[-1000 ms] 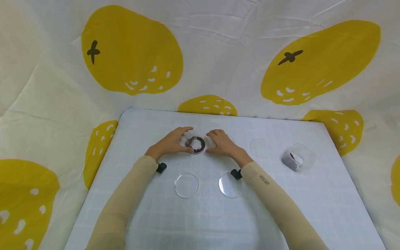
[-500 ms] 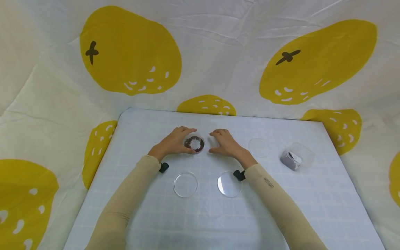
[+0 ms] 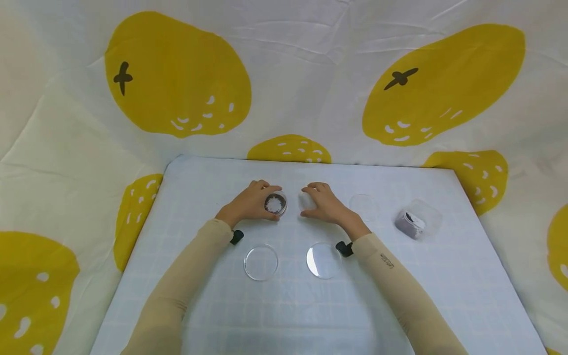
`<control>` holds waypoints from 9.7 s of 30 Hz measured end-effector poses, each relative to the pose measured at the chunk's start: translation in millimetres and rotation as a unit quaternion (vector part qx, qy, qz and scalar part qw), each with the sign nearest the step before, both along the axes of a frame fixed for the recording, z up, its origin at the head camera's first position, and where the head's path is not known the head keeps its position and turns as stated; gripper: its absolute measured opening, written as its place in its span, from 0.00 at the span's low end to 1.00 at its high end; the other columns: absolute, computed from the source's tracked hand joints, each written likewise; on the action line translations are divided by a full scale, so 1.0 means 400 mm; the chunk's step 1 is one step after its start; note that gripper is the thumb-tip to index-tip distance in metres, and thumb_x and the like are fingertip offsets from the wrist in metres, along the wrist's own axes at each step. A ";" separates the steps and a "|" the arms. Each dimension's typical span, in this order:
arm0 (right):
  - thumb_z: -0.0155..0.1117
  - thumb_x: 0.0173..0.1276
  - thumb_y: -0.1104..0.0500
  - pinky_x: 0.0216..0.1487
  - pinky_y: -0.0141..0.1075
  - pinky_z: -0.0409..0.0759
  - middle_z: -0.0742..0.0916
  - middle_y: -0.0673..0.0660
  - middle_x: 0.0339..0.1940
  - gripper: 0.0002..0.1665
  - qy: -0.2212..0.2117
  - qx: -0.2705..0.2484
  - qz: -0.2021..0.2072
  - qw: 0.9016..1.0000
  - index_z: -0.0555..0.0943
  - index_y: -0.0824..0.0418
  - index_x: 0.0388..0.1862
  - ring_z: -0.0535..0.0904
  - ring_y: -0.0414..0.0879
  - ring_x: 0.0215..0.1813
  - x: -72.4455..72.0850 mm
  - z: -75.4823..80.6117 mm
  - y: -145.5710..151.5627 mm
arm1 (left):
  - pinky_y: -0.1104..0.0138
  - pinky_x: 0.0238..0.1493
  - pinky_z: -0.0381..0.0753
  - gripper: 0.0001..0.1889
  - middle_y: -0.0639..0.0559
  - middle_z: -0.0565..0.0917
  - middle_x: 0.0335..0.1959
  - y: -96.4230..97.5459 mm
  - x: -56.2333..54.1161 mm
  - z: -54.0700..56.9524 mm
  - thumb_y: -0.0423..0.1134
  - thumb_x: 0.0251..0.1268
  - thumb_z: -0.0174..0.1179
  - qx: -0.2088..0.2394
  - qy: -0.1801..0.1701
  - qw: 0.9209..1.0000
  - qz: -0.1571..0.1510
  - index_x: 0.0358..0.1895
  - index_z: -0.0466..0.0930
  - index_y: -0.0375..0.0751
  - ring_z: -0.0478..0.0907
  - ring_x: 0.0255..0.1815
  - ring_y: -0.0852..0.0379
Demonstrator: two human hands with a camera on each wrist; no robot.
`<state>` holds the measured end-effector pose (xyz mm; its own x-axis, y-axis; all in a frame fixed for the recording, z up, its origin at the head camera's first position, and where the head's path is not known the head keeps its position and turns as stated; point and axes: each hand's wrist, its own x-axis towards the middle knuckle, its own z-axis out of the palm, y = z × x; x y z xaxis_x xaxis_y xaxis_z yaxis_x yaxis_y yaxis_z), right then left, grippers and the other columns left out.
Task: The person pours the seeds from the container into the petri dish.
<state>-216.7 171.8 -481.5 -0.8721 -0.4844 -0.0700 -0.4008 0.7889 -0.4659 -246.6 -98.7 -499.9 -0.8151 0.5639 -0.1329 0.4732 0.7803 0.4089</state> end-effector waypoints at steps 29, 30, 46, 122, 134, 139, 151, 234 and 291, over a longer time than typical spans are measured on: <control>0.74 0.64 0.48 0.73 0.55 0.59 0.69 0.64 0.73 0.42 0.009 -0.026 -0.017 0.999 0.70 0.62 0.72 0.57 0.60 0.75 0.059 0.035 0.056 | 0.52 0.64 0.72 0.49 0.47 0.67 0.66 0.036 0.002 -0.009 0.66 0.48 0.73 -0.086 -0.007 0.996 -0.003 0.76 0.65 0.60 0.61 0.64 0.46; 0.74 0.64 0.48 0.73 0.55 0.60 0.69 0.65 0.73 0.42 0.011 -0.028 -0.018 0.999 0.70 0.62 0.72 0.57 0.60 0.75 0.062 0.037 0.061 | 0.51 0.64 0.72 0.49 0.47 0.67 0.67 0.035 0.003 -0.010 0.66 0.48 0.73 -0.085 -0.005 0.996 -0.004 0.76 0.64 0.60 0.61 0.64 0.46; 0.72 0.66 0.53 0.71 0.56 0.62 0.73 0.64 0.69 0.35 0.063 -0.096 -0.053 0.992 0.73 0.63 0.69 0.62 0.60 0.72 0.131 0.042 0.151 | 0.48 0.68 0.68 0.45 0.44 0.61 0.75 0.020 0.063 0.034 0.65 0.56 0.69 -0.030 0.016 0.999 0.003 0.76 0.64 0.53 0.56 0.75 0.44; 0.72 0.64 0.41 0.62 0.75 0.55 0.52 0.80 0.76 0.69 -0.047 -0.138 -0.365 0.919 0.33 0.65 0.81 0.52 0.79 0.71 0.306 -0.035 0.665 | 0.59 0.75 0.57 0.50 0.48 0.62 0.77 0.218 -0.002 0.011 0.69 0.59 0.63 -0.011 -0.017 0.998 -0.055 0.78 0.57 0.44 0.57 0.76 0.51; 0.71 0.64 0.38 0.62 0.74 0.57 0.49 0.78 0.77 0.69 -0.106 -0.168 -0.378 0.904 0.35 0.63 0.82 0.52 0.80 0.71 0.305 -0.041 0.664 | 0.59 0.74 0.58 0.47 0.49 0.64 0.75 0.217 -0.022 -0.011 0.67 0.61 0.64 -0.017 -0.042 0.998 -0.050 0.78 0.59 0.48 0.58 0.76 0.52; 0.74 0.62 0.40 0.64 0.71 0.60 0.53 0.75 0.78 0.69 -0.084 -0.185 -0.380 0.902 0.39 0.63 0.82 0.55 0.77 0.72 0.298 -0.051 0.663 | 0.58 0.74 0.59 0.45 0.49 0.63 0.75 0.217 -0.024 -0.013 0.65 0.63 0.63 -0.018 -0.037 0.998 -0.048 0.78 0.60 0.48 0.58 0.75 0.53; 0.74 0.62 0.40 0.65 0.70 0.61 0.57 0.72 0.78 0.66 -0.063 -0.197 -0.386 0.899 0.42 0.61 0.82 0.57 0.75 0.72 0.294 -0.060 0.631 | 0.55 0.74 0.60 0.45 0.47 0.62 0.75 0.209 -0.010 -0.002 0.65 0.62 0.64 -0.018 -0.048 0.998 -0.028 0.77 0.61 0.47 0.57 0.75 0.51; 0.86 0.43 0.54 0.57 0.67 0.67 0.75 0.69 0.63 0.58 0.257 -0.027 -0.069 0.964 0.65 0.65 0.71 0.69 0.66 0.64 0.038 0.010 0.236 | 0.58 0.72 0.62 0.46 0.50 0.66 0.74 0.217 -0.020 -0.017 0.71 0.62 0.58 -0.066 -0.030 0.997 -0.040 0.78 0.59 0.51 0.62 0.74 0.53; 0.77 0.55 0.63 0.67 0.63 0.59 0.66 0.68 0.69 0.52 0.276 0.104 0.010 0.956 0.61 0.61 0.75 0.60 0.68 0.69 0.030 0.036 0.158 | 0.53 0.70 0.66 0.46 0.49 0.68 0.73 0.219 -0.022 -0.011 0.70 0.62 0.60 -0.055 -0.038 0.997 -0.042 0.78 0.61 0.50 0.64 0.72 0.51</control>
